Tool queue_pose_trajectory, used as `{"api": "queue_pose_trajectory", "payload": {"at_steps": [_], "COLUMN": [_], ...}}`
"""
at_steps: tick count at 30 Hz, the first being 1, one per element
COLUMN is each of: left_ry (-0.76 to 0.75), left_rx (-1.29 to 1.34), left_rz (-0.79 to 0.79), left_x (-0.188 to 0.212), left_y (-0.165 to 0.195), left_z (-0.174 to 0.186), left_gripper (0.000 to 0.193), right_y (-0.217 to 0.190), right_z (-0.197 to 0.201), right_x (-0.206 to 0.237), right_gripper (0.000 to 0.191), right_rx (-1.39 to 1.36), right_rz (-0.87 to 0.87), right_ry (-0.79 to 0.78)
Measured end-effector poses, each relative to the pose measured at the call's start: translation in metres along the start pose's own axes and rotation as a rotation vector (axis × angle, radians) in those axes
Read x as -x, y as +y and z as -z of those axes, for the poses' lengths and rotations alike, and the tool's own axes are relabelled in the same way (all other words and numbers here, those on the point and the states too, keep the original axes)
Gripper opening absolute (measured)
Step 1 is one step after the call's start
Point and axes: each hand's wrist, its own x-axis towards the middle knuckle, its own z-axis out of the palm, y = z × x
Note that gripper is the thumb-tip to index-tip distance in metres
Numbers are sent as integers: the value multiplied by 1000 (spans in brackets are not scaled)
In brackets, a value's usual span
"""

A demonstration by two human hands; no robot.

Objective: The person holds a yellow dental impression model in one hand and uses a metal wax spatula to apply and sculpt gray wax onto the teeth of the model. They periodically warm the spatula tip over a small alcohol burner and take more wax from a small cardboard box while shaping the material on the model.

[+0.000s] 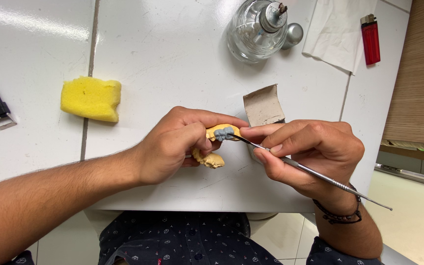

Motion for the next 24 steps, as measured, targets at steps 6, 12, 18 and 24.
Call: {"api": "queue_pose_trajectory", "payload": {"at_steps": [6,12,18,24], "left_ry": [-2,7,4,3], "left_rx": [-12,-35,-13,-45], "left_rz": [3,-2,8,5], "left_x": [0,0,0,0], "left_y": [-1,-1,-1,0], "left_z": [1,1,0,0], "left_gripper": [66,66,66,66], "right_y": [0,0,-1,-1], "right_z": [-1,0,1,1], "right_x": [-1,-1,-1,0], "right_gripper": [22,22,23,23], "right_rx": [5,36,40,43], "right_rz": [6,13,6,-4], "right_ry": [-7,-29,-19,-25]}}
